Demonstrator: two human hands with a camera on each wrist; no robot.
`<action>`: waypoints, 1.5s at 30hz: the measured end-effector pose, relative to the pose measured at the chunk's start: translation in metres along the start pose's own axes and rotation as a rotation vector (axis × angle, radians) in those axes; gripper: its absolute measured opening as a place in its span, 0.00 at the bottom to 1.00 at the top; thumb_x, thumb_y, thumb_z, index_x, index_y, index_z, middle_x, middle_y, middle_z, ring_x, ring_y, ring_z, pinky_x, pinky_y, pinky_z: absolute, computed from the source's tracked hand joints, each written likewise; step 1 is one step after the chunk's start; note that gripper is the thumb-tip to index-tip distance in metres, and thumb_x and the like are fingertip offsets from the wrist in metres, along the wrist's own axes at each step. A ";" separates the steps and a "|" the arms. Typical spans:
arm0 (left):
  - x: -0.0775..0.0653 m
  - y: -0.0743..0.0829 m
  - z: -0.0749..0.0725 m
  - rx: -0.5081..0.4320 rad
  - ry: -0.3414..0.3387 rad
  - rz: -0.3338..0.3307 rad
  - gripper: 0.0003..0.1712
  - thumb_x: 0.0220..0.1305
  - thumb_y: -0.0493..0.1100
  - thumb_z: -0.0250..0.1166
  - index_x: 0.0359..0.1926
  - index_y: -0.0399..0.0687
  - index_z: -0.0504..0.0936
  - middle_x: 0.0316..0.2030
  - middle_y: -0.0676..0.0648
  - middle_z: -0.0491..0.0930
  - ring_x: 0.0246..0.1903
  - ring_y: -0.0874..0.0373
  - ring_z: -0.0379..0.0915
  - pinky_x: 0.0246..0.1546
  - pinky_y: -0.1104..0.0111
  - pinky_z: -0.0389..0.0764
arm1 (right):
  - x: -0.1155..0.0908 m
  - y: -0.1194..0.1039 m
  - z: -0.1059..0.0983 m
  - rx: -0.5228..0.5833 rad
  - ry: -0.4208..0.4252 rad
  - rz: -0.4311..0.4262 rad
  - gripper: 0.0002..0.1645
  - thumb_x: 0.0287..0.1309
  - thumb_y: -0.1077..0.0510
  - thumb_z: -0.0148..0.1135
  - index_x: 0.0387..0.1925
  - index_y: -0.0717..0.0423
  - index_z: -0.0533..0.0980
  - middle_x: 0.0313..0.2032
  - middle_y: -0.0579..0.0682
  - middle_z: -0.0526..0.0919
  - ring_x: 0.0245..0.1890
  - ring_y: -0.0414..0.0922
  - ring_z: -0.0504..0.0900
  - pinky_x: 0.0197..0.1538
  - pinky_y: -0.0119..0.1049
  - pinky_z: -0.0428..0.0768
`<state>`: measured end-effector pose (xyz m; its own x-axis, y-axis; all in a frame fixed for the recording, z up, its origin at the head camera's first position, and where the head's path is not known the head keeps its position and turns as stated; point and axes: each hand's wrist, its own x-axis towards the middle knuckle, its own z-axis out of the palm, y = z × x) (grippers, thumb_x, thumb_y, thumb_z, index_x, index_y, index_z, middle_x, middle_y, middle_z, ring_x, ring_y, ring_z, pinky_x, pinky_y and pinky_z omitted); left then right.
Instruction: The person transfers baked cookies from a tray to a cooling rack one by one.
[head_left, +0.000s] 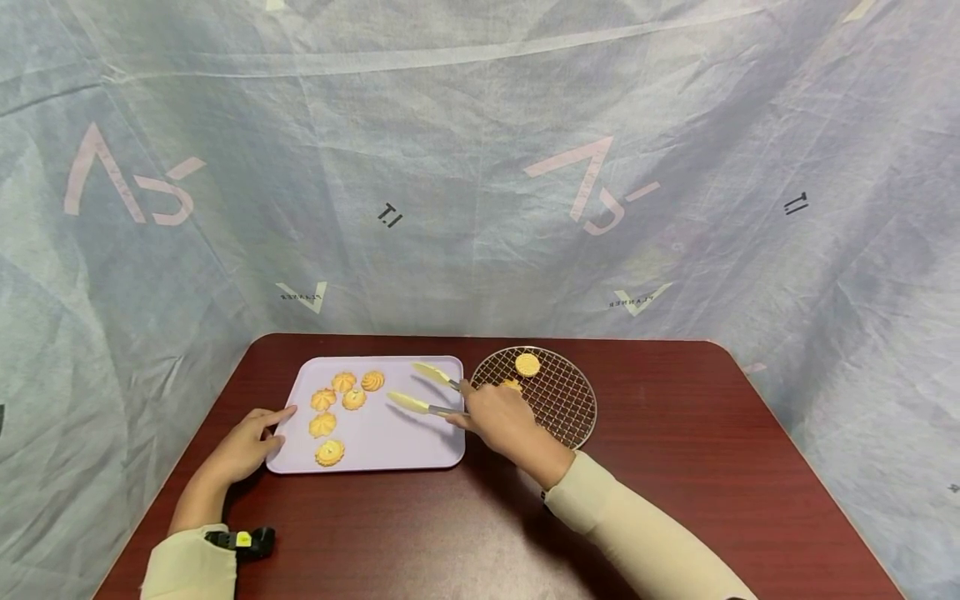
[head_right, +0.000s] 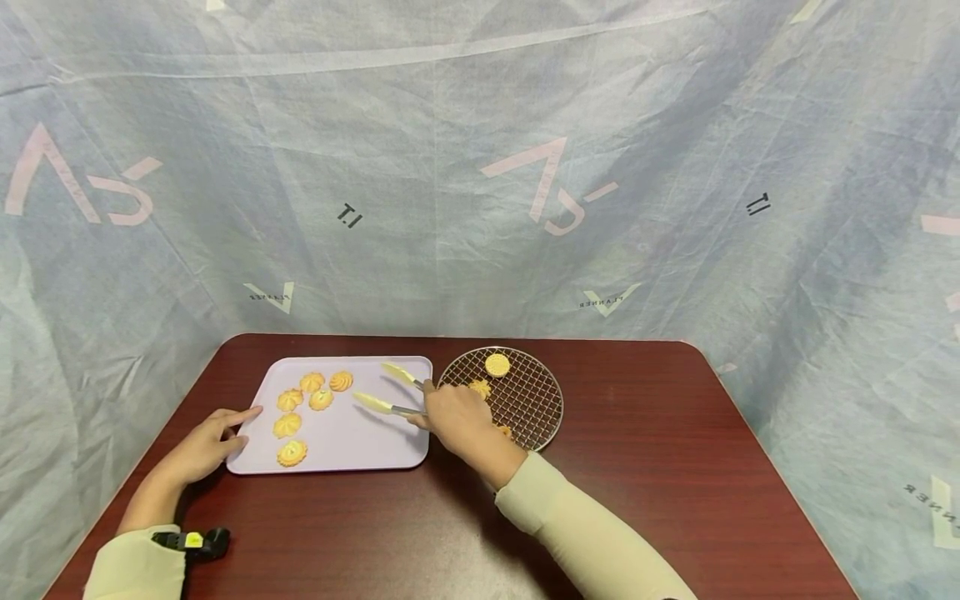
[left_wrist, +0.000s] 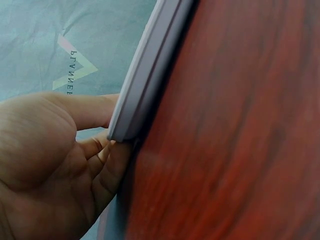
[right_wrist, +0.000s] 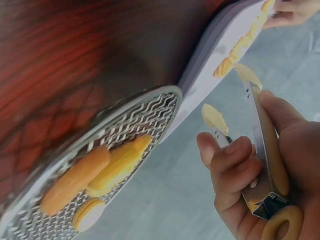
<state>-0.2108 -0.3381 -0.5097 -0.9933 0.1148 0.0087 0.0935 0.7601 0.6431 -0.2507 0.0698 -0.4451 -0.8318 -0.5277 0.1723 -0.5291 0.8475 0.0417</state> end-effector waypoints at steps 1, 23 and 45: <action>0.000 0.000 0.000 0.000 0.000 -0.001 0.30 0.63 0.30 0.58 0.67 0.31 0.67 0.46 0.33 0.68 0.31 0.55 0.63 0.29 0.70 0.67 | 0.002 -0.001 0.000 -0.003 -0.004 0.002 0.36 0.57 0.29 0.57 0.53 0.52 0.77 0.22 0.50 0.81 0.18 0.47 0.78 0.18 0.40 0.73; 0.000 0.000 0.001 0.002 -0.010 -0.015 0.30 0.63 0.30 0.58 0.67 0.33 0.67 0.47 0.34 0.68 0.35 0.52 0.64 0.32 0.69 0.67 | 0.041 -0.028 0.004 -0.042 -0.099 0.050 0.35 0.58 0.29 0.56 0.54 0.51 0.76 0.30 0.52 0.84 0.19 0.47 0.77 0.19 0.38 0.72; 0.001 -0.002 0.001 0.003 -0.004 -0.008 0.30 0.63 0.30 0.58 0.67 0.33 0.67 0.48 0.33 0.68 0.33 0.53 0.64 0.31 0.70 0.67 | 0.070 -0.050 0.016 -0.013 -0.155 0.123 0.32 0.57 0.29 0.57 0.48 0.49 0.79 0.34 0.50 0.84 0.30 0.50 0.82 0.26 0.45 0.77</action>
<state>-0.2114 -0.3387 -0.5116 -0.9937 0.1116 0.0002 0.0858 0.7628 0.6409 -0.2853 -0.0105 -0.4513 -0.9065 -0.4216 0.0233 -0.4205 0.9063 0.0423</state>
